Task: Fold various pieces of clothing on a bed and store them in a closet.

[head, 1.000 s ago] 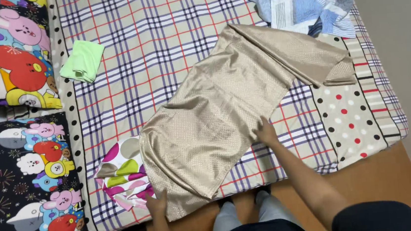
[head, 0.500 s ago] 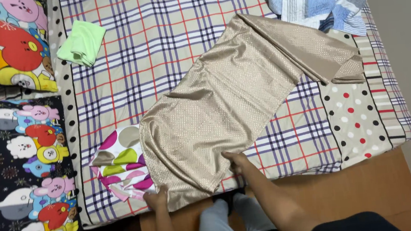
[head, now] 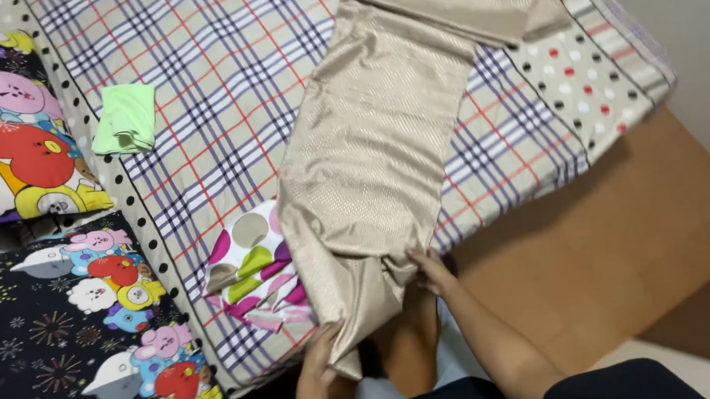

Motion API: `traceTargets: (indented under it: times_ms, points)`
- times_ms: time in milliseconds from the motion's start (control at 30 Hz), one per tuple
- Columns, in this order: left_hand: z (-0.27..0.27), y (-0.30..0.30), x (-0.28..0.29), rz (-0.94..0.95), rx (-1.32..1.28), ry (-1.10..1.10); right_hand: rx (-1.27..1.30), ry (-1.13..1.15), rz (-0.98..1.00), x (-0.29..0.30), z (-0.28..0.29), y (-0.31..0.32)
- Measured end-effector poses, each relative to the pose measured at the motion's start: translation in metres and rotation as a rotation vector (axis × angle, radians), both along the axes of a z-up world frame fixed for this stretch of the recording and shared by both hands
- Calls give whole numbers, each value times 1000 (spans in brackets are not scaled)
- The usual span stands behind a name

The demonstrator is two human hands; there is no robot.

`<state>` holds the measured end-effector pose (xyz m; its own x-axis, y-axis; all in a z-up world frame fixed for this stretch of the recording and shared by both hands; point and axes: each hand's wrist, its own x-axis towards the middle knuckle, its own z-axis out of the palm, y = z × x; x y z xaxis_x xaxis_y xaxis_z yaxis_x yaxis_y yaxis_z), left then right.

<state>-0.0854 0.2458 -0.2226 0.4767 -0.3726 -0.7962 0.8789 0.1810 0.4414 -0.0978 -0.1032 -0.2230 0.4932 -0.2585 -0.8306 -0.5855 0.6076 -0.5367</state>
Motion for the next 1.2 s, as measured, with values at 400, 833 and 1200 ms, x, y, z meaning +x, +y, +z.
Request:
traceTargets:
  times_ms: [400, 833, 1200]
  points:
    - [48, 65, -58, 33, -59, -148, 394, -378, -208, -161, -15, 83]
    - [72, 112, -108, -127, -255, 387, 203, -68, 231, -312, -26, 121]
    - [142, 31, 7, -123, -109, -125, -128, -602, -635, -233, 155, -23]
